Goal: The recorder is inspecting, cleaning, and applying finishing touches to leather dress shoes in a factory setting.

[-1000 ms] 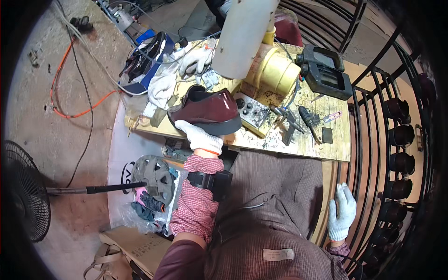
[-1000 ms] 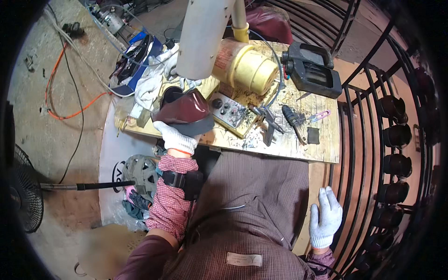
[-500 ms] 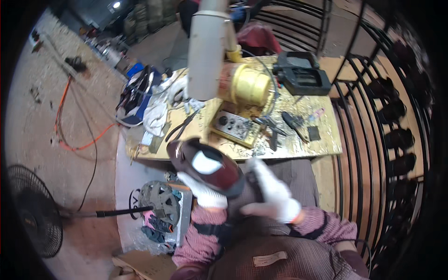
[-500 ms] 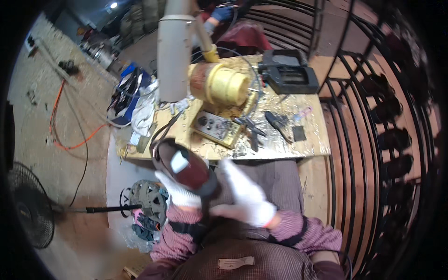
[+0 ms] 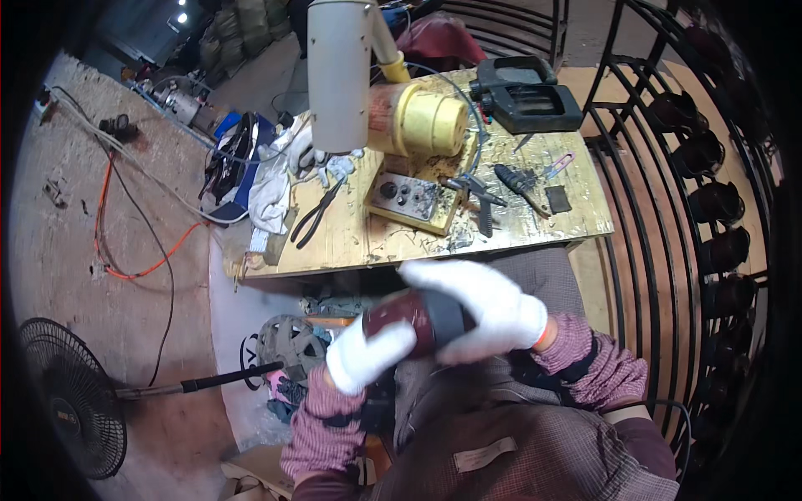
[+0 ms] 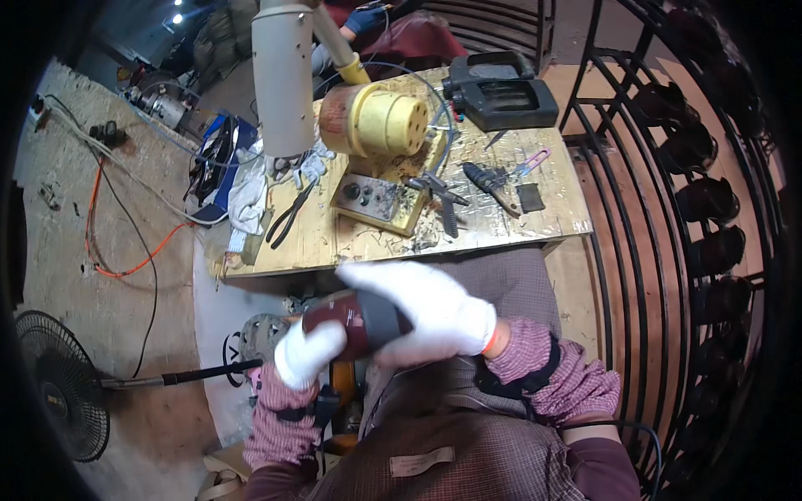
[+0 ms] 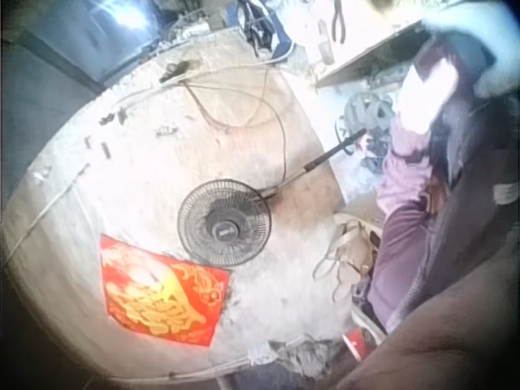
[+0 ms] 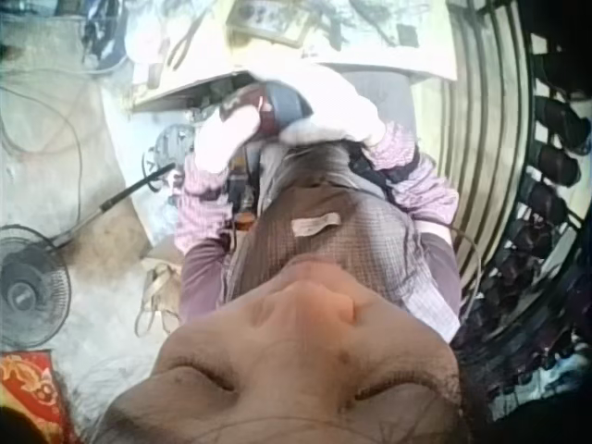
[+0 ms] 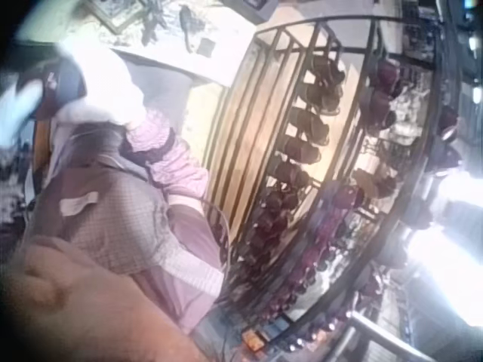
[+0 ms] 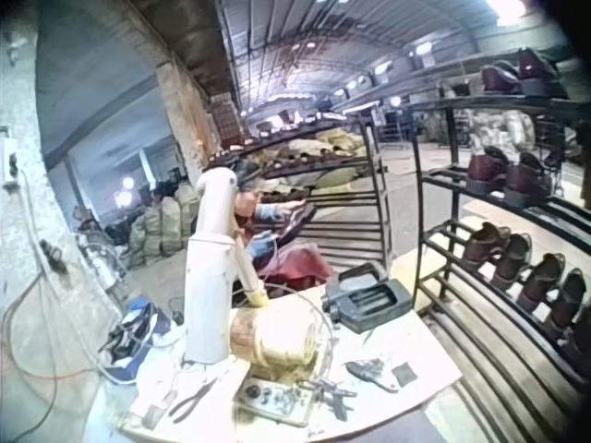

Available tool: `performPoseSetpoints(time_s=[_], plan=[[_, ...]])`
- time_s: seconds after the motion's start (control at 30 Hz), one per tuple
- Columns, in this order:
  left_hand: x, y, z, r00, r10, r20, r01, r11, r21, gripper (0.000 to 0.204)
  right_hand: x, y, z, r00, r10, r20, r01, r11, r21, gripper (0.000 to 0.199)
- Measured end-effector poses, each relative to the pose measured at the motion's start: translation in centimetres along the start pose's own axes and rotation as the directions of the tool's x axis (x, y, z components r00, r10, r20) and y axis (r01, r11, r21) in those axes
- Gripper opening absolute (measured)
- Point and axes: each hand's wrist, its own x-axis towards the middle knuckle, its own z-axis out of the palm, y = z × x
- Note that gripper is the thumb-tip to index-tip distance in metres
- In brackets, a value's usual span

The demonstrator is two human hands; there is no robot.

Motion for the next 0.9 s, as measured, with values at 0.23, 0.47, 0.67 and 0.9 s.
performPoseSetpoints(time_s=[0.23,0.47,0.67,0.9], plan=[[9.9,1.6,-3.4,0.914,-0.027,-0.404,-0.238,0.772,-0.589,0.039,-3.4,9.4,-1.7,0.582,0.497,-0.644,-0.345,0.868,0.358,0.084],[11.9,2.0,-5.6,0.867,0.047,-0.496,-0.333,0.795,-0.507,0.04,-3.5,16.5,0.5,0.574,0.664,-0.479,-0.56,0.746,0.362,0.061],[6.7,-1.2,-2.3,0.842,0.231,-0.488,-0.209,0.973,0.099,0.03,-1.2,17.7,-0.1,0.529,0.753,-0.393,-0.564,0.657,0.501,0.032],[3.5,-2.8,-1.0,0.784,0.62,0.013,-0.33,0.4,0.855,0.036,-1.9,3.0,-3.8,0.451,0.878,-0.16,-0.556,0.417,0.719,0.022]])
